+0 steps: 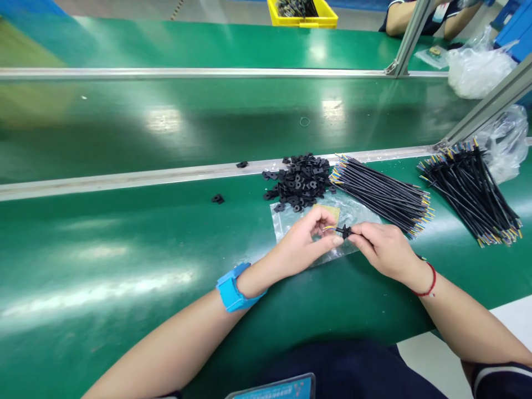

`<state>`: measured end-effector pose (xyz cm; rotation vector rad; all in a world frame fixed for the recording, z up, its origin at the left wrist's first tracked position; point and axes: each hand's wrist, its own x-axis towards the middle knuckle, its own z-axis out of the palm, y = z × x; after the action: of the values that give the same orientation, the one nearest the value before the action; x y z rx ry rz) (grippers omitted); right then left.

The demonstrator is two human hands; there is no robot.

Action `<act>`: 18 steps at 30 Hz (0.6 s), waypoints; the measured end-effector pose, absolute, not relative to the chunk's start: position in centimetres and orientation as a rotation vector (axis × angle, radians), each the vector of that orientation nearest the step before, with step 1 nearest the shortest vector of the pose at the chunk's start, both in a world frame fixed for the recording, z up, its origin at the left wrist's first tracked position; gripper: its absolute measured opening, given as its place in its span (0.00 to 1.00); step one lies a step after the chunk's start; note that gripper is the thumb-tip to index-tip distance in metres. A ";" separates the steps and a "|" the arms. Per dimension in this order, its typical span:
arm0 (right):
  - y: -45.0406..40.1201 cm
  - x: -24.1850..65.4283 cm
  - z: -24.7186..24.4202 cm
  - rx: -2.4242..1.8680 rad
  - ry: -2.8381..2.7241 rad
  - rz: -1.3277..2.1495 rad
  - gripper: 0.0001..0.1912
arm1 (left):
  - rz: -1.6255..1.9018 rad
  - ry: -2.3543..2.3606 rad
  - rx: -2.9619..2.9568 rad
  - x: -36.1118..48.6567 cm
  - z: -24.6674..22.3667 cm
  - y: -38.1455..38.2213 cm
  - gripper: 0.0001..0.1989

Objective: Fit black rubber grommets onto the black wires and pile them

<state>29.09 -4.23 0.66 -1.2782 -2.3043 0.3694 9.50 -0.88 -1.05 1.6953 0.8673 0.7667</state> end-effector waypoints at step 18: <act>-2.2 33.5 2.0 -1.532 -2.189 0.108 0.13 | 0.593 0.910 1.857 8.4 0.2 -0.1 0.17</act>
<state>33.54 -2.18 2.00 -1.5322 -2.1892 0.1076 8.38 -0.15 0.18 1.8566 0.9095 0.5935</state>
